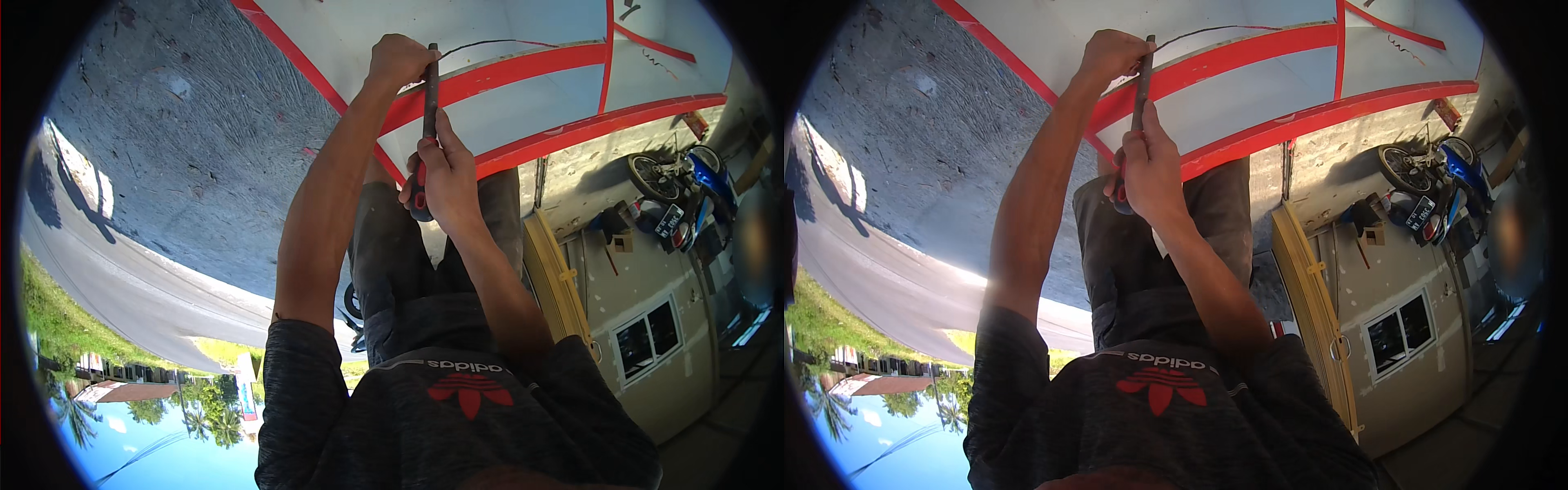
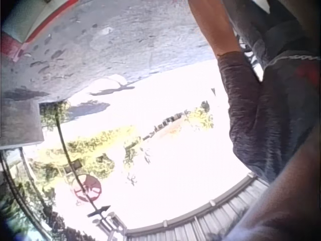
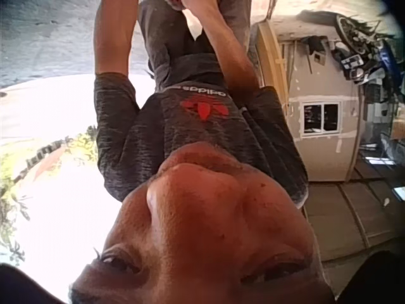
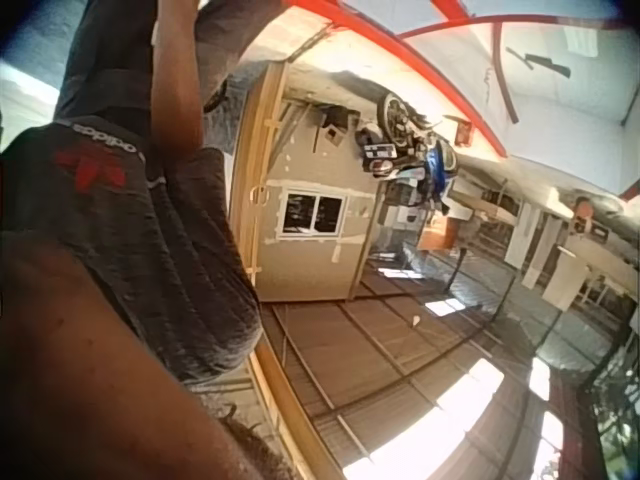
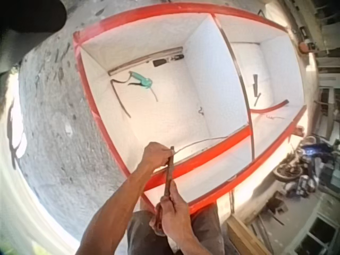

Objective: The recorder is sanding and filing the red edges of a white wooden cabinet unit to ensure a smooth finish.

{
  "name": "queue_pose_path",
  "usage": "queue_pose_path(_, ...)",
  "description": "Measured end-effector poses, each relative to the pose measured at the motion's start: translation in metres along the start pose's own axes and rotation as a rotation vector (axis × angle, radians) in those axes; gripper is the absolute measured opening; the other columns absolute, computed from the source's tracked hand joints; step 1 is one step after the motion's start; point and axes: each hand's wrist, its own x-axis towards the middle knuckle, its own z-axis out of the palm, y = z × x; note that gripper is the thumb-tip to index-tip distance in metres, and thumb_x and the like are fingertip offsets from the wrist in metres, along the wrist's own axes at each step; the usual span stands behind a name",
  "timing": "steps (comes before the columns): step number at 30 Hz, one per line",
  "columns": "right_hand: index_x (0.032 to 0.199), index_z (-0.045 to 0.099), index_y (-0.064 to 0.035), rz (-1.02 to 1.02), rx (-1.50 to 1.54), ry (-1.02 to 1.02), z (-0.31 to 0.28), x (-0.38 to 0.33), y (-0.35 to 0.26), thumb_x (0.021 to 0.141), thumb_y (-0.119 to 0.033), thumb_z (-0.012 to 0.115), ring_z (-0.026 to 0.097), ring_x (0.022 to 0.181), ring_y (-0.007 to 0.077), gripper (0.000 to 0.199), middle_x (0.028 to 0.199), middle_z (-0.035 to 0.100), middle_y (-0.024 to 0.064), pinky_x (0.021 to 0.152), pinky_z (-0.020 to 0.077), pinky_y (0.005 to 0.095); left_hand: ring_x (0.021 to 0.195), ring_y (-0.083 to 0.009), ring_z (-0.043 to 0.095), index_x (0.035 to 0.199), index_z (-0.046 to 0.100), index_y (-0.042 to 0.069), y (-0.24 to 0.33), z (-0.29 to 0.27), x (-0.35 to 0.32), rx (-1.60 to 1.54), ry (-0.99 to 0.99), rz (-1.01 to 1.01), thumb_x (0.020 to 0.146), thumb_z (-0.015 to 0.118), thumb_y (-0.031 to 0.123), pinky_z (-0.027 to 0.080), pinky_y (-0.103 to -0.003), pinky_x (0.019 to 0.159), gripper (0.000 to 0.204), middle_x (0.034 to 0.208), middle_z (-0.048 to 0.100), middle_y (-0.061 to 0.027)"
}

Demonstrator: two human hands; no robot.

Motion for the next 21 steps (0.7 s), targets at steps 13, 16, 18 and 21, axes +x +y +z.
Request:
queue_pose_path(13, 0.159, 0.025, 0.0028, 0.011, -0.004, 0.045, 0.012, -0.009, 0.006, 0.104, -0.007, 0.035, 0.054, 0.047, 0.0136, 0.057, 0.072, 0.051, 0.0061, 0.045, 0.0504, 0.0297, 0.051, -0.0160, 0.064, 0.068, 0.074, 0.000, 0.008, -0.003, -0.020, -0.120, 0.044, -0.072, 0.077, 0.084, 0.028, 0.054, -0.032, 0.052, 0.031, 0.059, 0.067, -0.0070)
queue_pose_path(16, 0.160, 0.024, 0.0026, 0.037, 0.032, 0.013, 0.013, -0.003, 0.001, 0.104, -0.006, 0.035, 0.055, 0.047, 0.0140, 0.058, 0.072, 0.052, 0.0064, 0.045, 0.0507, 0.0295, 0.051, -0.0139, 0.064, 0.069, 0.074, -0.002, -0.003, 0.000, -0.022, -0.167, 0.088, -0.078, 0.078, 0.084, 0.024, 0.053, -0.029, 0.051, 0.029, 0.060, 0.068, -0.0074)
queue_pose_path(18, 0.158, 0.028, 0.0028, 0.036, 0.072, 0.046, 0.011, -0.011, 0.001, 0.103, -0.006, 0.035, 0.055, 0.046, 0.0148, 0.056, 0.072, 0.052, 0.0065, 0.045, 0.0501, 0.0297, 0.051, -0.0137, 0.064, 0.069, 0.074, -0.002, -0.007, 0.005, -0.027, -0.248, 0.113, -0.110, 0.078, 0.083, 0.024, 0.054, -0.028, 0.051, 0.030, 0.059, 0.068, -0.0076)
queue_pose_path(21, 0.153, 0.035, 0.0031, 0.044, 0.081, 0.040, 0.016, 0.003, -0.001, 0.103, -0.006, 0.036, 0.056, 0.045, 0.0163, 0.051, 0.068, 0.053, 0.0070, 0.044, 0.0498, 0.0310, 0.047, -0.0145, 0.064, 0.076, 0.077, -0.002, -0.005, 0.000, -0.018, -0.185, 0.127, -0.094, 0.081, 0.082, 0.024, 0.055, -0.027, 0.053, 0.027, 0.061, 0.069, -0.0078)
